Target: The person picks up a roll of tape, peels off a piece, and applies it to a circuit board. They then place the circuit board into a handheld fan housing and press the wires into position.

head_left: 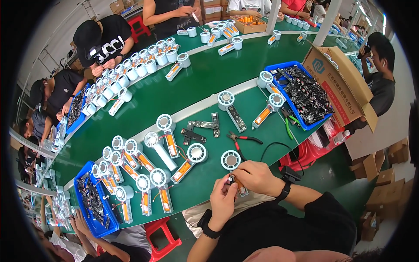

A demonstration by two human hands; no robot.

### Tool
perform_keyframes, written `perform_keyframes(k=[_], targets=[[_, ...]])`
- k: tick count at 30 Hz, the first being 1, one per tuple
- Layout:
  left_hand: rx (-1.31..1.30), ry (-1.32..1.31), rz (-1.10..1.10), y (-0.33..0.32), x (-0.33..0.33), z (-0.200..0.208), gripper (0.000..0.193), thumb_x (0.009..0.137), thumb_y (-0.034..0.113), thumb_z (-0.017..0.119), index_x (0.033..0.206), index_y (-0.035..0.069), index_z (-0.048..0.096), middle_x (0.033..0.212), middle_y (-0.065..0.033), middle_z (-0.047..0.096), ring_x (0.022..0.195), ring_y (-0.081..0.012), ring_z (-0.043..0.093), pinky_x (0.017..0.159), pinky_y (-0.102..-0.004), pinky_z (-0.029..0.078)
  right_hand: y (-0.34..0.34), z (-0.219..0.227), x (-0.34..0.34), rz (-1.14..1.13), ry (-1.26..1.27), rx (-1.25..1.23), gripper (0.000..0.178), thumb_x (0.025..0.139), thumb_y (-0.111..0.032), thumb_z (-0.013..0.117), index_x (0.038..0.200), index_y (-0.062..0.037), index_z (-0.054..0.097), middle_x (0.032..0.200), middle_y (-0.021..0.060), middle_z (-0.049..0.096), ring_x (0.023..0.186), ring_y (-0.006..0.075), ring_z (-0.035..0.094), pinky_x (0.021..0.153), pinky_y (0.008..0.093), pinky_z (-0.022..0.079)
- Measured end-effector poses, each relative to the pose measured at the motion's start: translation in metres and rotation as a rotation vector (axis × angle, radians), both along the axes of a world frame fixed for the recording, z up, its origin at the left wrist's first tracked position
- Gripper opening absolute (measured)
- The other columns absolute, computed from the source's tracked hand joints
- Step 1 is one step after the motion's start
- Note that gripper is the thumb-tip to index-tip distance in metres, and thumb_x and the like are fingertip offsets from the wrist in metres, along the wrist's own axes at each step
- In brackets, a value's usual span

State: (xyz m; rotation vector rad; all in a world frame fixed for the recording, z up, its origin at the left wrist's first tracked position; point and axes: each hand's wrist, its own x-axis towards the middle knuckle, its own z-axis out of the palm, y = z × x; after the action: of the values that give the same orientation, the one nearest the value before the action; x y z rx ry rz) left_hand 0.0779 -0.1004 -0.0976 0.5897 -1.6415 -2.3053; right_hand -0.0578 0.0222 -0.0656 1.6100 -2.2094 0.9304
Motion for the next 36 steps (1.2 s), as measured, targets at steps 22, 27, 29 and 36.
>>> perform_keyframes(k=[22,27,29,36], targets=[[0.221,-0.202,-0.048,-0.025,0.009,0.022,0.035,0.099,-0.001,0.066,0.134,-0.006,0.061,0.098,-0.0043,0.062,0.072,-0.0085,0.062,0.057,-0.0251,0.054,0.012,0.023,0.009,-0.083,0.039,0.408,0.039,0.081,-0.013,0.078,0.118,-0.0107,0.071,0.095,0.0025,0.062,0.079,0.0199,0.065,0.063,0.0314,0.052],[0.12,-0.202,-0.1,-0.023,0.001,0.025,0.031,0.099,0.002,0.068,0.129,-0.004,0.064,0.086,0.0005,0.06,0.068,-0.007,0.062,0.058,-0.0241,0.055,0.013,0.016,0.005,-0.021,-0.107,0.316,0.034,0.085,-0.008,0.076,0.118,-0.0076,0.07,0.097,0.0044,0.062,0.079,0.0179,0.065,0.064,0.0304,0.051],[0.162,-0.177,-0.062,-0.018,-0.008,0.026,0.03,0.098,0.002,0.068,0.127,-0.004,0.064,0.083,0.001,0.06,0.068,-0.0068,0.061,0.057,-0.0241,0.055,0.018,0.0,0.012,-0.074,-0.559,0.076,0.03,0.089,-0.004,0.073,0.118,-0.0049,0.068,0.1,0.006,0.062,0.081,0.0157,0.064,0.066,0.0285,0.051],[0.107,-0.17,0.118,0.004,-0.022,0.017,0.021,0.097,-0.001,0.067,0.115,-0.001,0.056,0.089,-0.0042,0.061,0.068,-0.0091,0.064,0.047,-0.0226,0.051,0.009,-0.006,0.017,-0.187,-0.932,-0.093,0.022,0.095,-0.003,0.069,0.116,-0.0014,0.065,0.1,0.0093,0.064,0.078,0.0158,0.068,0.066,0.0264,0.055]])
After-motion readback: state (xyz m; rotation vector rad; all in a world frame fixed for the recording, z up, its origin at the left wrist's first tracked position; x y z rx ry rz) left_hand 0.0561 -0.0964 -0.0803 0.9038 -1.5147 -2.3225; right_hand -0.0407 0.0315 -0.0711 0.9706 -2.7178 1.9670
